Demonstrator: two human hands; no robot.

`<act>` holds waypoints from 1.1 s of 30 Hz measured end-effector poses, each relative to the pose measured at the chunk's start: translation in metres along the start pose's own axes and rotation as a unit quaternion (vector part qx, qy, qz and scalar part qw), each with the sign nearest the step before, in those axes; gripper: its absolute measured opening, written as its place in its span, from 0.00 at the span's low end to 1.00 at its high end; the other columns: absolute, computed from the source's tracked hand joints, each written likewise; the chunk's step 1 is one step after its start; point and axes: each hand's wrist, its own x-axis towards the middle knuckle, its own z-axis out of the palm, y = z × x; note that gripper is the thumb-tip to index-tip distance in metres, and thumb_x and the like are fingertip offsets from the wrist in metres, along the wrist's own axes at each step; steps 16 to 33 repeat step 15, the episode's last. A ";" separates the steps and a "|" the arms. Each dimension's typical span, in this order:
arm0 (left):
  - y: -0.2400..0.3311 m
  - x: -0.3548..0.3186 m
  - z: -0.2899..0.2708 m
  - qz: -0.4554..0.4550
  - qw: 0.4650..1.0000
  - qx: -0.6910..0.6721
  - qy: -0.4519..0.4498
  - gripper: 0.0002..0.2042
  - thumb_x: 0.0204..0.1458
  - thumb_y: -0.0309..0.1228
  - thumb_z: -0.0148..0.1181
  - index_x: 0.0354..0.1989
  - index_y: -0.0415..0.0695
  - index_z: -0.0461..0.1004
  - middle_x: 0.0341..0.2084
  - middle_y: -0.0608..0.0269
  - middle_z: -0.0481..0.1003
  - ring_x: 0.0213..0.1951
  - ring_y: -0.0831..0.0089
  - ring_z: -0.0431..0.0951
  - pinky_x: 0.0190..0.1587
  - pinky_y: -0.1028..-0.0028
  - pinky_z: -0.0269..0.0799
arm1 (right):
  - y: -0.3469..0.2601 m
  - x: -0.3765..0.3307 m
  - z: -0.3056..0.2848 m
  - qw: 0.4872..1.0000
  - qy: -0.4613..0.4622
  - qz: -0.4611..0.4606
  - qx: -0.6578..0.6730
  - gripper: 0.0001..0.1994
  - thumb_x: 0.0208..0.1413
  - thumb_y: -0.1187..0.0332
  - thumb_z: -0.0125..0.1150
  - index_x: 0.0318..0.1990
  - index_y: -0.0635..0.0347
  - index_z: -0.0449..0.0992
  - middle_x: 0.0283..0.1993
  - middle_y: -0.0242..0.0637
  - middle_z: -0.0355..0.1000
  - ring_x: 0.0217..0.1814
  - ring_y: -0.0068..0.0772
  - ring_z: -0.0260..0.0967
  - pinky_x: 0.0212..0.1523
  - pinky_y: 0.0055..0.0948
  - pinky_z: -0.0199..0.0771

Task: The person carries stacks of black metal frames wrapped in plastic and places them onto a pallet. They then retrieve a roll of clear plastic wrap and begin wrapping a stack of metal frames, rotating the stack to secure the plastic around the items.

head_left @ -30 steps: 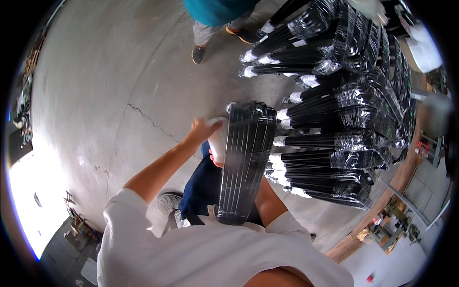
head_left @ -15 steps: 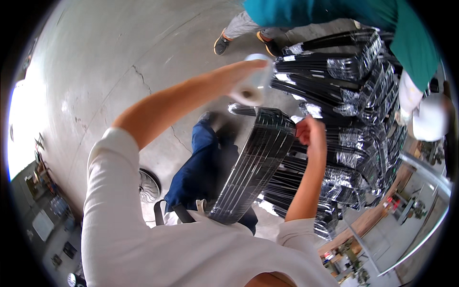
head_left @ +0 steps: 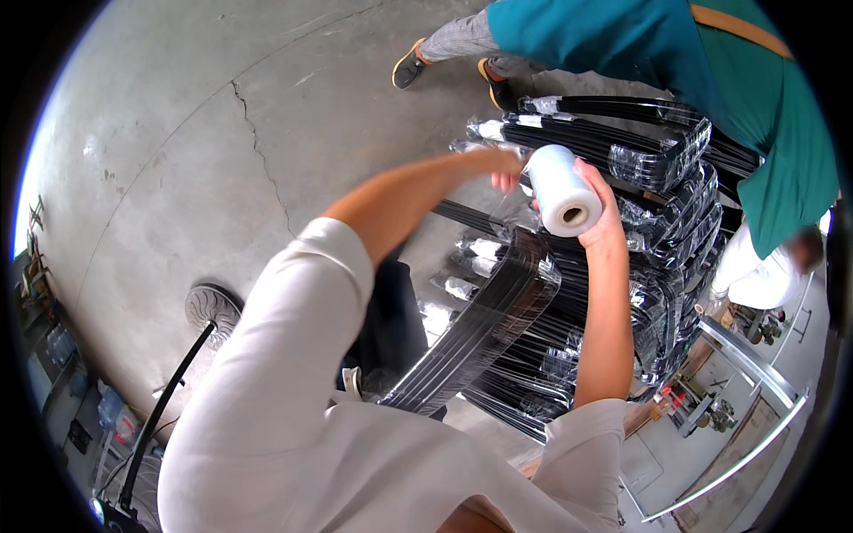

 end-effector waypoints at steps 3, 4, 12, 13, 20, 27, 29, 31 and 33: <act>-0.077 0.043 0.072 0.003 0.974 0.221 0.042 0.23 0.51 0.48 0.45 0.47 0.43 0.68 0.42 0.64 0.71 0.43 0.72 0.68 0.49 0.75 0.59 | 0.001 0.018 -0.031 0.999 -0.005 0.020 0.025 0.33 0.45 0.52 0.55 0.48 0.75 0.58 0.34 0.59 0.67 0.28 0.51 0.70 0.23 0.42 0.74; -0.039 0.018 0.078 -0.050 0.993 0.094 -0.049 0.22 0.51 0.48 0.46 0.46 0.45 0.69 0.41 0.66 0.71 0.43 0.74 0.67 0.49 0.76 0.59 | 0.005 0.013 -0.051 0.999 0.029 0.024 0.027 0.33 0.45 0.50 0.54 0.48 0.75 0.59 0.35 0.59 0.67 0.28 0.51 0.70 0.24 0.40 0.74; -0.020 -0.002 0.076 -0.046 0.993 -0.083 -0.076 0.15 0.50 0.43 0.45 0.30 0.46 0.74 0.34 0.71 0.73 0.36 0.79 0.69 0.41 0.77 0.62 | 0.192 -0.064 -0.059 0.967 0.116 0.031 0.226 0.12 0.49 0.66 0.54 0.40 0.61 0.69 0.36 0.38 0.69 0.37 0.31 0.69 0.39 0.31 0.72; -0.024 -0.002 0.076 -0.030 0.992 -0.117 -0.035 0.15 0.50 0.42 0.45 0.29 0.45 0.74 0.32 0.69 0.73 0.36 0.78 0.69 0.40 0.75 0.63 | 0.198 -0.076 -0.022 0.980 0.043 -0.024 0.194 0.13 0.48 0.68 0.57 0.41 0.61 0.69 0.39 0.39 0.69 0.41 0.29 0.67 0.43 0.29 0.70; -0.044 -0.002 0.082 -0.010 0.983 -0.182 0.036 0.15 0.48 0.42 0.46 0.26 0.43 0.73 0.29 0.63 0.74 0.35 0.74 0.71 0.38 0.72 0.64 | 0.186 -0.093 0.023 0.996 0.045 -0.050 0.064 0.18 0.47 0.64 0.57 0.45 0.59 0.66 0.45 0.41 0.65 0.47 0.36 0.63 0.47 0.32 0.68; -0.044 -0.002 0.082 -0.010 0.983 -0.182 0.036 0.15 0.48 0.42 0.46 0.26 0.43 0.73 0.29 0.63 0.74 0.35 0.74 0.71 0.38 0.72 0.64 | 0.186 -0.093 0.023 0.996 0.045 -0.050 0.064 0.18 0.47 0.64 0.57 0.45 0.59 0.66 0.45 0.41 0.65 0.47 0.36 0.63 0.47 0.32 0.68; -0.044 -0.002 0.082 -0.010 0.983 -0.182 0.036 0.15 0.48 0.42 0.46 0.26 0.43 0.73 0.29 0.63 0.74 0.35 0.74 0.71 0.38 0.72 0.64 | 0.186 -0.093 0.023 0.996 0.045 -0.050 0.064 0.18 0.47 0.64 0.57 0.45 0.59 0.66 0.45 0.41 0.65 0.47 0.36 0.63 0.47 0.32 0.68; -0.044 -0.002 0.082 -0.010 0.983 -0.182 0.036 0.15 0.48 0.42 0.46 0.26 0.43 0.73 0.29 0.63 0.74 0.35 0.74 0.71 0.38 0.72 0.64 | 0.186 -0.093 0.023 0.996 0.045 -0.050 0.064 0.18 0.47 0.64 0.57 0.45 0.59 0.66 0.45 0.41 0.65 0.47 0.36 0.63 0.47 0.32 0.68; -0.044 -0.002 0.082 -0.010 0.983 -0.182 0.036 0.15 0.48 0.42 0.46 0.26 0.43 0.73 0.29 0.63 0.74 0.35 0.74 0.71 0.38 0.72 0.64 | 0.186 -0.093 0.023 0.996 0.045 -0.050 0.064 0.18 0.47 0.64 0.57 0.45 0.59 0.66 0.45 0.41 0.65 0.47 0.36 0.63 0.47 0.32 0.68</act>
